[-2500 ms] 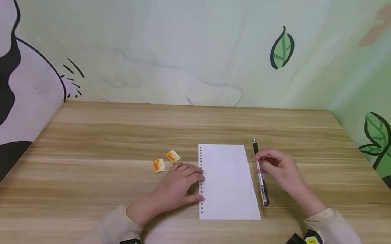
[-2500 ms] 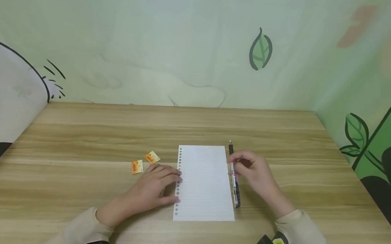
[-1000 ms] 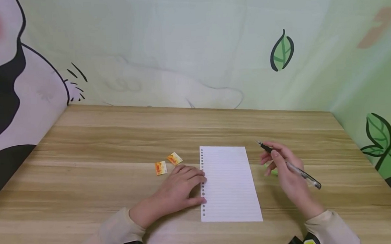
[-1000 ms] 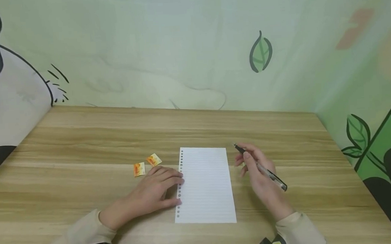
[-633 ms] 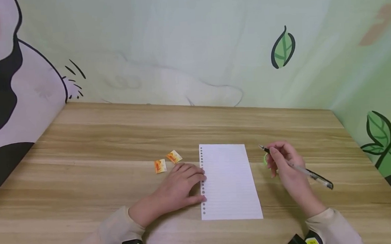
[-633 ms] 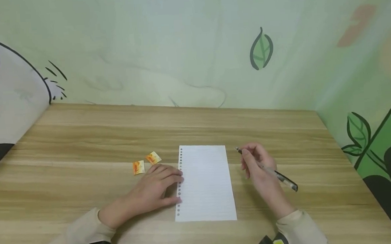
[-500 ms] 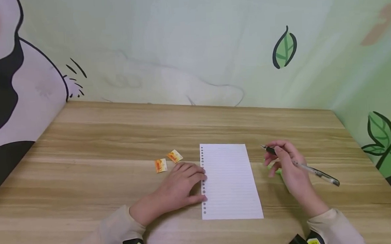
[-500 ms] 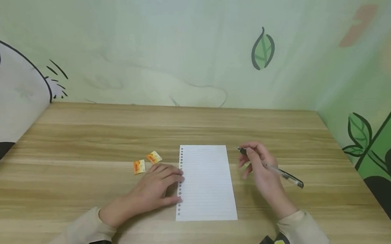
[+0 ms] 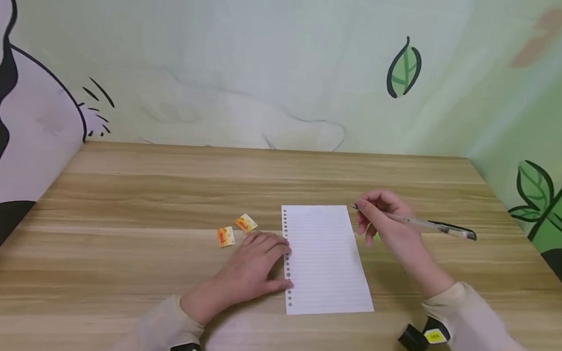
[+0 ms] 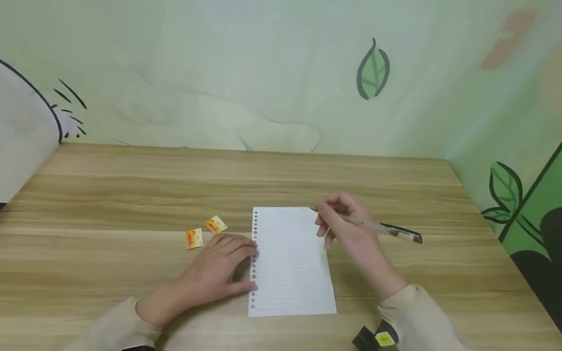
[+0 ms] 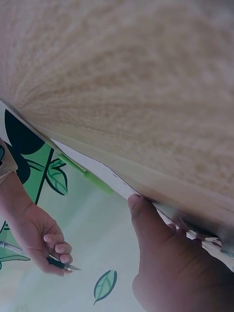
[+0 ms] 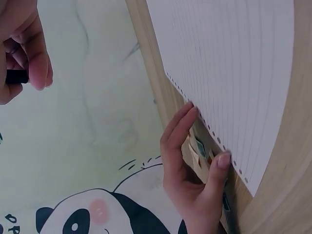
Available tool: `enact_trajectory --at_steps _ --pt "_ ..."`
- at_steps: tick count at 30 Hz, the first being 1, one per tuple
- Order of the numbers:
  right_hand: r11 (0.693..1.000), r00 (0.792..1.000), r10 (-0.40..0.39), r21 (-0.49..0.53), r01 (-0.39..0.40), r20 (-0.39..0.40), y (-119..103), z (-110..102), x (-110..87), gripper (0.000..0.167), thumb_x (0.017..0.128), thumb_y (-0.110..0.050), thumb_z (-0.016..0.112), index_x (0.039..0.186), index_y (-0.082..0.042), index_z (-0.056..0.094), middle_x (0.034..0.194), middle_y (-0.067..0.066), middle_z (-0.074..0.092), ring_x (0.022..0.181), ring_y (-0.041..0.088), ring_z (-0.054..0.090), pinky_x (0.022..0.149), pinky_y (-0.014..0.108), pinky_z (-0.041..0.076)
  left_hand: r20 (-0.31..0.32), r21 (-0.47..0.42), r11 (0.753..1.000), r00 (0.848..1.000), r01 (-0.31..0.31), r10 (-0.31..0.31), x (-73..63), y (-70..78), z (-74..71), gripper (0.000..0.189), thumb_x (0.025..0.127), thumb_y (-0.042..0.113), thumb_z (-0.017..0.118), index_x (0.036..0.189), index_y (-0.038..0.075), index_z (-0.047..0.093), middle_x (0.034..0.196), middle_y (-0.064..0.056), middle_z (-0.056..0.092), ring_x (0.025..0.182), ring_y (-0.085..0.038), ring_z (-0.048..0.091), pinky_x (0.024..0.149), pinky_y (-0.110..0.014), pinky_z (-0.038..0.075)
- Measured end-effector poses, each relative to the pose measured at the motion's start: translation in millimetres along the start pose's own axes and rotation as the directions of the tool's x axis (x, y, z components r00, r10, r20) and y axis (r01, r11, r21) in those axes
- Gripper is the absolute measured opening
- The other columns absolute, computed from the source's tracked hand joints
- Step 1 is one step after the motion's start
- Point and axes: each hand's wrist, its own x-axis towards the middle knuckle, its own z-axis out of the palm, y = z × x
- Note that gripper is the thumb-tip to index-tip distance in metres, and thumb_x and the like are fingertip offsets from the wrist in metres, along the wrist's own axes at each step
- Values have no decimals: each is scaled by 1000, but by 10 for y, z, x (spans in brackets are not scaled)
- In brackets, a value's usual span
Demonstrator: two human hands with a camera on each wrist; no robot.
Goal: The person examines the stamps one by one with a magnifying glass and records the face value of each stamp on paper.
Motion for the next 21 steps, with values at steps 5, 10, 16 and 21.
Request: enact_trajectory --at_steps 5,10,16,21 --pt "1000 1000 24 16 -24 5 -19 121 56 19 98 -10 50 94 8 54 66 0 60 52 10 58 42 27 49 -11 -4 1000 1000 -1 1 1 -2 10 55 78 53 70 115 12 63 122 -1 60 119 -21 53 106 -44 35" --pt "994 998 69 89 -70 15 32 311 107 25 101 -14 42 88 3 56 64 -1 61 50 10 62 42 29 51 -8 -12 1000 1000 11 -11 -13 -19 8 55 78 53 71 114 12 63 122 -1 60 118 -21 53 107 -45 35" --pt "986 992 124 113 -127 26 142 561 146 13 96 -8 53 94 5 55 68 -1 61 55 9 62 45 26 52 -5 -11 1000 1000 20 -20 -10 -32 5 54 78 52 71 114 13 63 121 0 60 118 -21 52 107 -45 35" --pt "976 987 160 145 -161 14 221 687 192 17 96 -8 49 91 8 55 65 2 57 50 10 56 41 27 49 -13 -2 1000 1000 -10 10 -1 -28 14 55 78 56 69 113 13 64 120 1 61 117 -20 52 108 -44 34"
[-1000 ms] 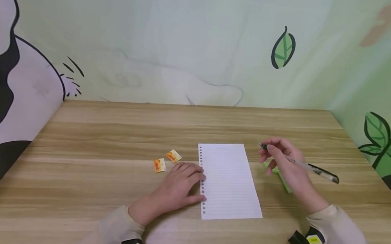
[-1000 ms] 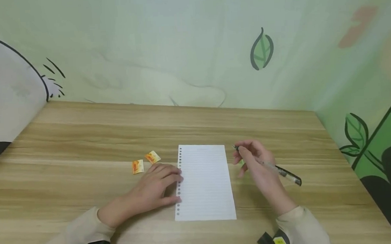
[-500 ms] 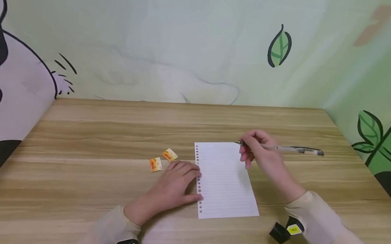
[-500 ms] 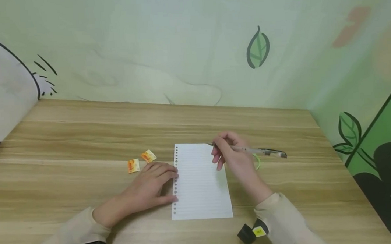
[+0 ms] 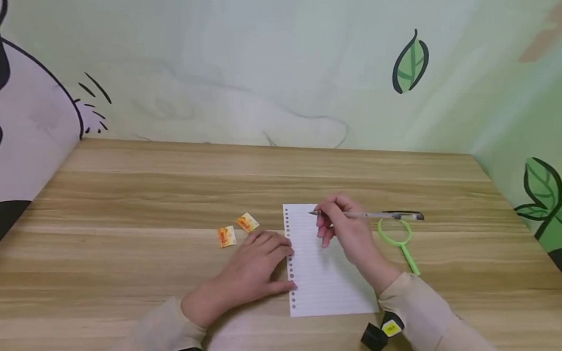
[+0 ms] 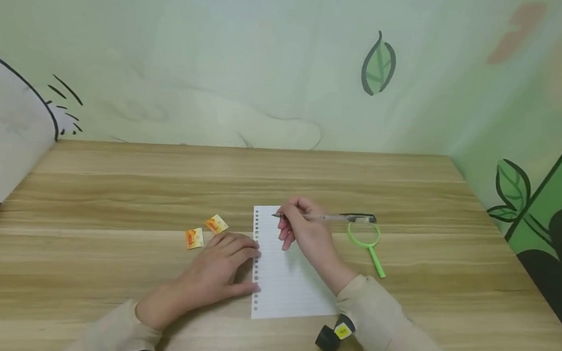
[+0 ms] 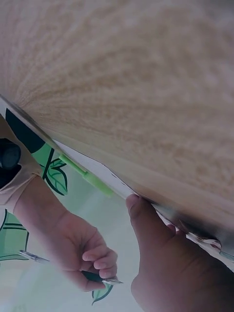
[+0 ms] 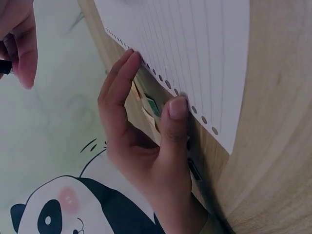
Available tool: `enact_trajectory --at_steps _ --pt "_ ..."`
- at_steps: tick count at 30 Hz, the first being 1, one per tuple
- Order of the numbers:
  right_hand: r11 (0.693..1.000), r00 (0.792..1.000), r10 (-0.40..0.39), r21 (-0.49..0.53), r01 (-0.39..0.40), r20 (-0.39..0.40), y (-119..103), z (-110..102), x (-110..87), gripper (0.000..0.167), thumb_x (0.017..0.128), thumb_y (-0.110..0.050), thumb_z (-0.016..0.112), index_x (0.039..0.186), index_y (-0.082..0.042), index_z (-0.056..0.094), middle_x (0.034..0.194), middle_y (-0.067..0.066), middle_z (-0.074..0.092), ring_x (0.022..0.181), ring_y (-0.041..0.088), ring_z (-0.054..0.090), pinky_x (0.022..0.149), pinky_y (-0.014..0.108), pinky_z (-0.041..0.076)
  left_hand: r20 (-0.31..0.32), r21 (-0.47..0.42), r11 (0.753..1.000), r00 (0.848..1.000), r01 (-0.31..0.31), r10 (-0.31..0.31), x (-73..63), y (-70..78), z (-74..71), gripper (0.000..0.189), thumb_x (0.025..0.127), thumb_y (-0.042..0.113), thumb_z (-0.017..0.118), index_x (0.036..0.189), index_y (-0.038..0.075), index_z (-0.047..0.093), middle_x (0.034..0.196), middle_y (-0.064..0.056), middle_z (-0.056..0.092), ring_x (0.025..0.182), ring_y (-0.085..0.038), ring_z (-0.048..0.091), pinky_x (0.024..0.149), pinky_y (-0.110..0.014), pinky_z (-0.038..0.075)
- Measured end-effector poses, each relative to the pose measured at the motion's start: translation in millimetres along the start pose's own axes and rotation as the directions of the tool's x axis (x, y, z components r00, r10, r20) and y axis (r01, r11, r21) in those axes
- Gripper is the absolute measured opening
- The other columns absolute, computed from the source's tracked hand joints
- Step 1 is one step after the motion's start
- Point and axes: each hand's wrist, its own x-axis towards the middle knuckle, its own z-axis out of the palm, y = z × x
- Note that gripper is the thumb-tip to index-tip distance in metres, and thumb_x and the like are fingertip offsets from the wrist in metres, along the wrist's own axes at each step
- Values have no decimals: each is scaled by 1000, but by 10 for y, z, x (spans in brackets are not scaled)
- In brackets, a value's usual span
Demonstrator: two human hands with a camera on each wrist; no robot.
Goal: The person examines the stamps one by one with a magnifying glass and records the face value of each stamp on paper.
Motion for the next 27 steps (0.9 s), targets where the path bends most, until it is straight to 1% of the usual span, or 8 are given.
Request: enact_trajectory --at_steps 3,7,11,16,18,22,24,27 --pt "1000 1000 14 18 -14 19 48 11 33 24 98 -12 47 88 8 55 63 2 58 48 10 57 40 27 49 -12 11 1000 1000 -16 16 3 26 16 55 78 58 68 111 13 64 120 1 61 117 -18 53 109 -44 34" --pt "999 998 44 -5 -44 52 132 3 49 20 97 -12 51 91 6 54 66 1 60 51 10 59 44 26 51 -14 11 1000 1000 -13 13 3 74 23 56 78 60 67 111 15 64 119 3 61 117 -17 53 110 -43 34" --pt "994 994 102 -34 -101 40 197 1 -22 14 94 -8 54 94 6 54 68 2 59 53 10 58 47 26 52 -7 6 1000 1000 -8 8 4 133 8 55 78 59 67 111 16 64 119 3 61 117 -17 52 110 -43 33" --pt "985 984 164 -59 -160 66 322 28 -139 14 93 -5 52 91 8 55 64 2 57 47 10 53 42 25 49 -12 12 1000 1000 -11 11 -14 174 -14 54 78 59 67 111 16 63 119 3 61 117 -17 52 110 -42 34" --pt "982 983 163 -108 -154 82 369 24 -175 13 92 -5 52 90 7 56 62 2 56 45 10 51 40 24 46 -11 16 1000 1000 -14 14 -16 189 -22 55 78 59 67 111 16 63 120 3 61 117 -17 52 109 -42 34" --pt "967 984 137 -230 -108 116 397 13 -225 11 91 -6 54 88 4 57 61 3 54 42 10 46 37 22 40 -1 17 1000 1000 -13 13 -25 228 -48 55 79 59 66 112 15 63 120 3 61 118 -17 52 109 -41 33" --pt "954 985 114 -290 -73 127 404 23 -238 10 90 -7 55 87 2 57 60 3 53 43 9 45 39 21 38 3 15 1000 1000 -9 8 -40 239 -60 55 79 59 66 112 15 63 121 2 61 118 -17 52 109 -41 33" --pt "940 990 70 -339 -26 120 420 46 -250 8 89 -7 55 84 -1 59 58 1 51 45 9 46 43 19 37 7 16 1000 1000 -3 3 -61 245 -71 55 79 59 66 112 15 63 121 2 61 118 -17 52 109 -41 33"
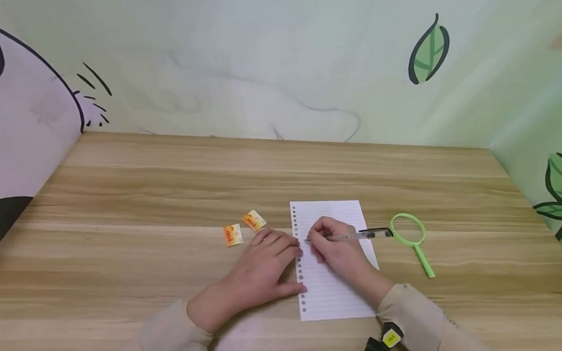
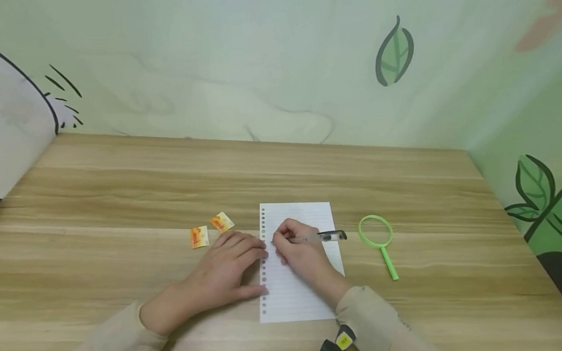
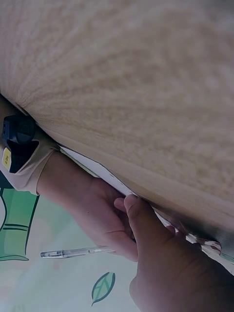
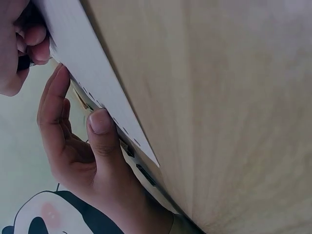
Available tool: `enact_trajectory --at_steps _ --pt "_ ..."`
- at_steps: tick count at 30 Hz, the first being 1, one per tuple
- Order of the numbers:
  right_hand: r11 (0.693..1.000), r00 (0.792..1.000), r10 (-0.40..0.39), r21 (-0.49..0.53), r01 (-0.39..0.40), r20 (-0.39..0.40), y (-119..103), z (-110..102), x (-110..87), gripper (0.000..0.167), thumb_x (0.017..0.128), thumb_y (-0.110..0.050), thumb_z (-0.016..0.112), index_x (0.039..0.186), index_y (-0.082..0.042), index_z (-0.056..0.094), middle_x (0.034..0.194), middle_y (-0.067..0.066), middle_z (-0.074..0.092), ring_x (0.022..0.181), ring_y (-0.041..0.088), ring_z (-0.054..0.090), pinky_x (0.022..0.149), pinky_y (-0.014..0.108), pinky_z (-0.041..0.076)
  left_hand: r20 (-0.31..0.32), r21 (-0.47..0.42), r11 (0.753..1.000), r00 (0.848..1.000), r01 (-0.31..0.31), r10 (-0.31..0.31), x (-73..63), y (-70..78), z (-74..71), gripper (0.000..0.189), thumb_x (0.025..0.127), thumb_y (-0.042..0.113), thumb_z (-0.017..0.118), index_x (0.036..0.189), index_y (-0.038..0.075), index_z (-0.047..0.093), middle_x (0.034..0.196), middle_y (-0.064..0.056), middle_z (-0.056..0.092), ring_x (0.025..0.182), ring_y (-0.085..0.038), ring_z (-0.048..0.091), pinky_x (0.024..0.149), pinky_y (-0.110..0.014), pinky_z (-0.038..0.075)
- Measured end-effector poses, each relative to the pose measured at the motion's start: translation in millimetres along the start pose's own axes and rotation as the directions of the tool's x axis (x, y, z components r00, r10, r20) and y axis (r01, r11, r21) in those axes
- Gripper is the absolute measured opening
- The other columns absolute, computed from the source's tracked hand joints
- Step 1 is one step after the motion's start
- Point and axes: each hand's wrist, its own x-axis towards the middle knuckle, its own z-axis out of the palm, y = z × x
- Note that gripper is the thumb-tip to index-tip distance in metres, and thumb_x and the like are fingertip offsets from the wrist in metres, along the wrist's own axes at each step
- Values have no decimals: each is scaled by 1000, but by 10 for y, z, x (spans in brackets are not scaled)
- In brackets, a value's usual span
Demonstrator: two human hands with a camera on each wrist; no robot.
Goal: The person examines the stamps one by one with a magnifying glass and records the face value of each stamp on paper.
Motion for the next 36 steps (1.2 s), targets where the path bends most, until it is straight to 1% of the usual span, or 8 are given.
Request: enact_trajectory --at_steps 4,6,9,14,17,24,30,36 --pt "998 999 -33 -46 31 -34 1 17 6 8 88 -7 56 81 -5 60 56 0 50 47 9 46 48 19 36 -11 2 1000 1000 -2 2 -4 -4 -6 54 79 58 67 112 16 63 120 3 61 116 -17 52 108 -41 34" --pt "998 999 -32 -51 30 -37 -3 17 7 7 87 -7 57 81 -6 60 57 0 50 47 9 46 49 18 36 -13 4 1000 1000 -3 3 -7 -4 -11 54 79 58 67 112 16 63 120 3 61 116 -17 52 108 -40 34" --pt "999 1000 -15 -47 14 -22 -8 9 9 6 88 -8 59 83 -5 60 59 -1 52 48 8 47 49 18 37 -4 2 1000 1000 0 0 -11 -1 -17 55 79 58 66 113 16 63 121 2 61 116 -18 52 108 -40 34" --pt "999 999 35 9 -35 36 -13 -12 -2 10 89 -10 61 88 0 58 60 2 51 43 8 44 39 21 38 10 2 1000 1000 4 -4 -9 6 -21 55 80 58 66 114 16 63 122 2 60 117 -18 52 108 -39 33" --pt "999 998 44 4 -45 45 -12 -20 -5 10 89 -10 59 88 0 57 58 3 51 41 9 42 36 23 38 12 2 1000 1000 3 -3 -6 12 -26 55 80 59 66 114 15 63 123 2 60 117 -18 52 107 -39 34" --pt "997 1000 -10 -72 9 -11 -9 -13 8 7 88 -8 58 82 -4 59 58 0 51 47 8 47 48 18 37 8 10 1000 1000 -1 1 4 21 -33 55 79 58 66 113 15 63 122 1 60 117 -18 52 107 -38 34" --pt "995 1000 -23 -101 21 -21 -6 -6 5 7 87 -9 59 81 -6 59 57 -1 50 47 7 46 49 18 36 -6 17 1000 1000 -8 8 7 14 -26 54 79 58 66 112 15 63 121 2 61 116 -17 53 106 -37 34" --pt "996 1000 -20 -91 18 -14 -6 -2 5 5 87 -9 60 82 -5 60 61 -1 53 48 7 47 50 17 38 2 17 1000 1000 -6 6 3 16 -30 54 79 58 66 113 16 63 121 2 61 116 -17 53 106 -37 35"
